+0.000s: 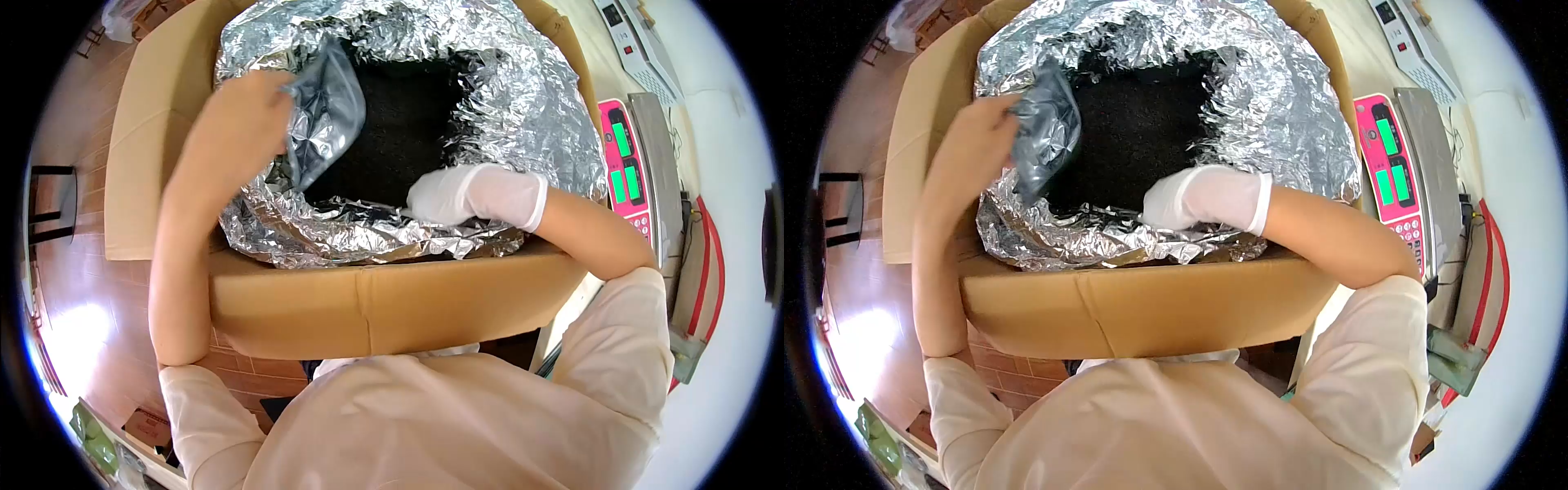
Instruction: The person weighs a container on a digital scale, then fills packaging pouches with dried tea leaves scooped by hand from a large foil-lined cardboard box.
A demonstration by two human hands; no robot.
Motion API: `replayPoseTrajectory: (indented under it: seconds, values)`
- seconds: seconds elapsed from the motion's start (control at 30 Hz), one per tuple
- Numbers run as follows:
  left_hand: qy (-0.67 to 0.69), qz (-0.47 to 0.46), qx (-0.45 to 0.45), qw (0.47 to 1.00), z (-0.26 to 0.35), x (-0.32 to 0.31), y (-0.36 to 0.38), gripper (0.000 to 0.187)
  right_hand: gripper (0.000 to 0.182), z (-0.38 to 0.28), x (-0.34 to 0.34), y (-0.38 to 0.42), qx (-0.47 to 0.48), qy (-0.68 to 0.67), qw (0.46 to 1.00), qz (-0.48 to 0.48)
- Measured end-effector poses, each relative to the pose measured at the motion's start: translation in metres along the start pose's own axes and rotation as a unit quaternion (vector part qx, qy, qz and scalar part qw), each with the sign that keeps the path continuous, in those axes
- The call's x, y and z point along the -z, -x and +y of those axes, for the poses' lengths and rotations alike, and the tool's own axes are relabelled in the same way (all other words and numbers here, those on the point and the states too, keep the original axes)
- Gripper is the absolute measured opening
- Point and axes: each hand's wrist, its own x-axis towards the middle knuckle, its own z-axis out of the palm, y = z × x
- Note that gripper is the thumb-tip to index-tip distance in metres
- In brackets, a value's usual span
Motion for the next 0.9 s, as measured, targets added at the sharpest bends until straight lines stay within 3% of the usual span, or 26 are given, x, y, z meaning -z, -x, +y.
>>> replayPoseTrajectory:
  seconds: [0.07,0.1,0.17,0.2,0.23,0.3,0.33,0.4,0.43,0.5,0.63,0.7,0.8,0.9]
  values:
    - [-0.061,0.005,-0.054,0.997,-0.014,-0.019,-0.009,0.031,0.036,0.007,0.015,-0.004,-0.073,-0.008,0.992,0.102]
    - [-0.072,0.021,-0.073,0.995,-0.024,-0.028,-0.015,0.03,0.038,0.022,0.025,-0.013,-0.023,0.079,0.987,0.136]
    - [-0.095,-0.018,-0.054,0.994,-0.03,-0.033,-0.024,0.028,0.036,0.037,0.048,-0.026,-0.078,-0.005,0.97,0.23]
    - [-0.078,-0.016,-0.002,0.997,-0.034,-0.033,-0.028,0.024,0.041,0.049,0.058,-0.044,-0.08,0.005,0.974,0.21]
    - [-0.077,-0.016,-0.001,0.997,-0.038,-0.033,-0.03,0.024,0.055,0.051,0.064,-0.061,-0.136,0.023,0.976,0.167]
    - [-0.092,-0.01,0.008,0.996,-0.047,-0.034,-0.032,0.023,0.082,0.052,0.069,-0.09,-0.138,0.086,0.974,0.157]
    - [-0.083,0.004,0.006,0.997,-0.05,-0.035,-0.031,0.022,0.082,0.05,0.065,-0.103,-0.132,0.087,0.975,0.157]
    - [-0.075,-0.005,0.001,0.997,-0.053,-0.033,-0.032,0.022,0.105,0.047,0.058,-0.134,-0.113,0.05,0.971,0.204]
    - [-0.061,-0.018,-0.01,0.998,-0.052,-0.032,-0.033,0.022,0.105,0.05,0.053,-0.148,-0.105,0.051,0.972,0.205]
    - [-0.006,-0.05,0.04,0.998,-0.041,-0.023,-0.03,0.022,0.114,0.061,0.041,-0.166,-0.104,0.052,0.975,0.188]
    - [0.057,-0.074,0.062,0.994,-0.043,-0.015,-0.03,0.022,0.111,0.057,0.012,-0.159,-0.069,0.049,0.988,0.128]
    - [0.012,-0.015,-0.018,1.0,-0.047,-0.018,-0.031,0.021,0.107,0.054,0.002,-0.157,-0.078,0.057,0.991,0.098]
    - [0.075,-0.065,0.057,0.993,-0.037,-0.007,-0.03,0.02,0.098,0.052,0.0,-0.156,-0.076,0.053,0.988,0.125]
    - [0.067,-0.063,0.023,0.995,-0.051,-0.016,-0.038,0.024,0.093,0.065,0.0,-0.165,-0.048,0.015,0.988,0.149]
